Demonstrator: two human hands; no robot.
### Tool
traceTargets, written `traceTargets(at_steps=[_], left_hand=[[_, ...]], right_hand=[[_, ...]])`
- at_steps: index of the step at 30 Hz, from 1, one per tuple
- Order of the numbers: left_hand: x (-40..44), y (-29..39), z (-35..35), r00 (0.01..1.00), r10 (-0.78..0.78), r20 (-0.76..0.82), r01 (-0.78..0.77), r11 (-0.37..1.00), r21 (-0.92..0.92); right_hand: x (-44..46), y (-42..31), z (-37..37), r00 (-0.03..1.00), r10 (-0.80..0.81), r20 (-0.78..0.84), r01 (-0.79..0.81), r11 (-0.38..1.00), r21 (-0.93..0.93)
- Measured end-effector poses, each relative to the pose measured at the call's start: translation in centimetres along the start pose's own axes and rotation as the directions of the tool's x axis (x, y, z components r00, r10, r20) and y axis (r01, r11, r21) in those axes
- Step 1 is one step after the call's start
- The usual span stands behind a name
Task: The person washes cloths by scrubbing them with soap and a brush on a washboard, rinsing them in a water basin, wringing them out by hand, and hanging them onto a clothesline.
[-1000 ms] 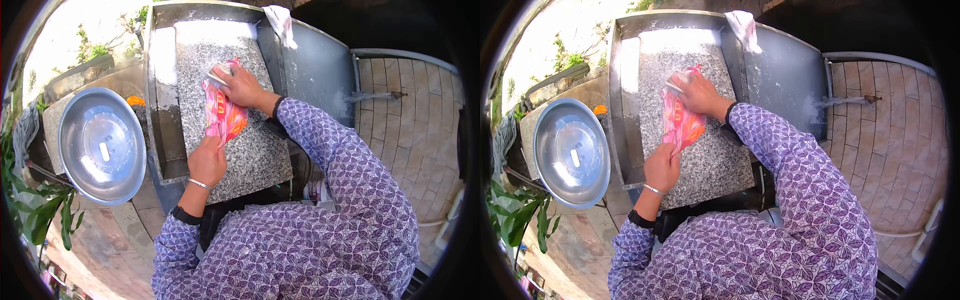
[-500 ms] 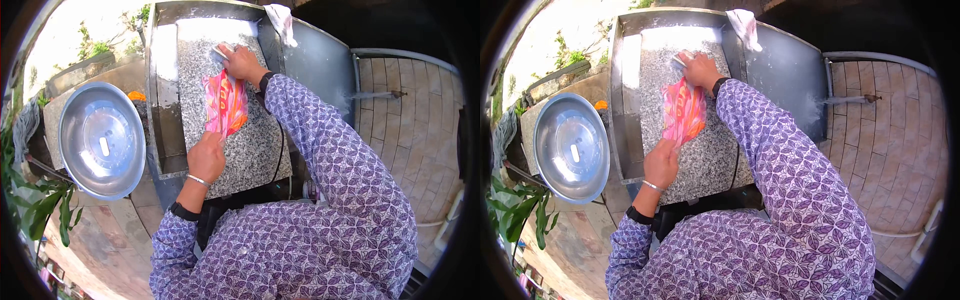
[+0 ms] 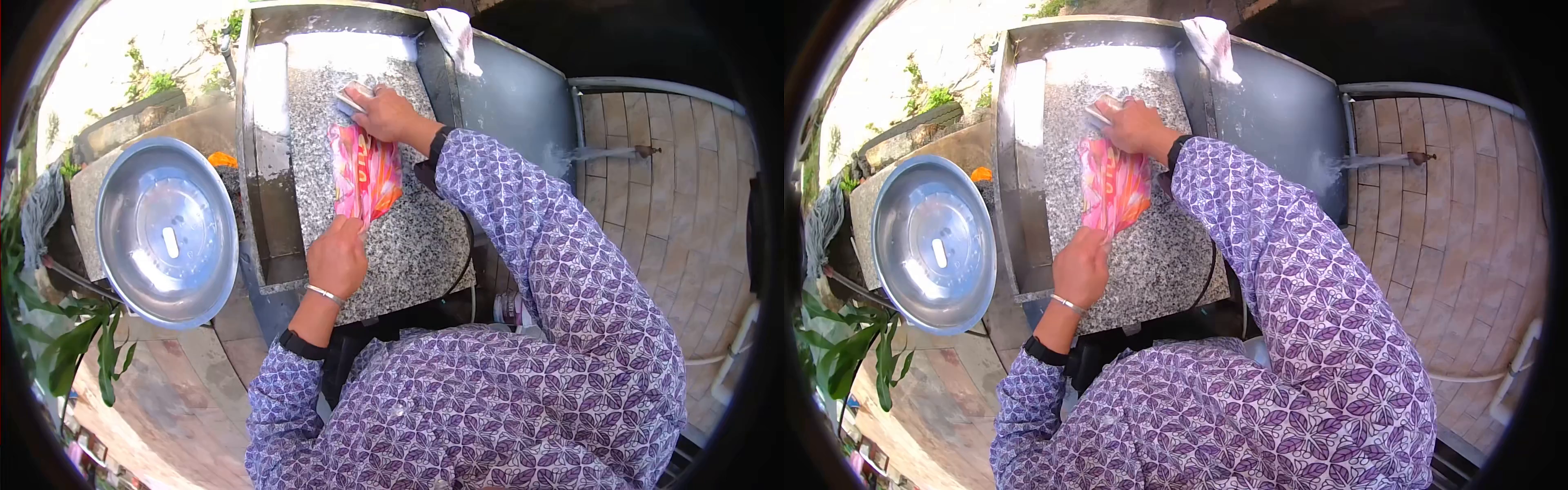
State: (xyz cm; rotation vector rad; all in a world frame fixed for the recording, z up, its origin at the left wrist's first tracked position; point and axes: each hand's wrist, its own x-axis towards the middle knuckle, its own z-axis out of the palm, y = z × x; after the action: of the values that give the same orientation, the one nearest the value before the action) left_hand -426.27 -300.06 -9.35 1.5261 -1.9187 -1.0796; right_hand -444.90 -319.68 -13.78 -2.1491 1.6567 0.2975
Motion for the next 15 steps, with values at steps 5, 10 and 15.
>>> traceTargets(at_steps=[5,10,15], left_hand=[[0.3,-0.1,0.1,1.000,0.018,0.005,-0.018,1.000,-0.018],[0.7,0.0,0.4,1.000,0.011,0.011,-0.011,1.000,-0.020],[0.3,-0.1,0.4,1.000,0.002,0.018,-0.002,1.000,0.004]], right_hand=[[-10.3,-2.2,1.2,0.803,-0.583,-0.128,0.583,0.812,-0.042],[-0.2,-0.1,0.5,0.988,-0.054,-0.148,0.048,0.998,-0.045],[-8.7,-3.4,-0.4,0.943,-0.331,-0.015,0.332,0.942,0.056]])
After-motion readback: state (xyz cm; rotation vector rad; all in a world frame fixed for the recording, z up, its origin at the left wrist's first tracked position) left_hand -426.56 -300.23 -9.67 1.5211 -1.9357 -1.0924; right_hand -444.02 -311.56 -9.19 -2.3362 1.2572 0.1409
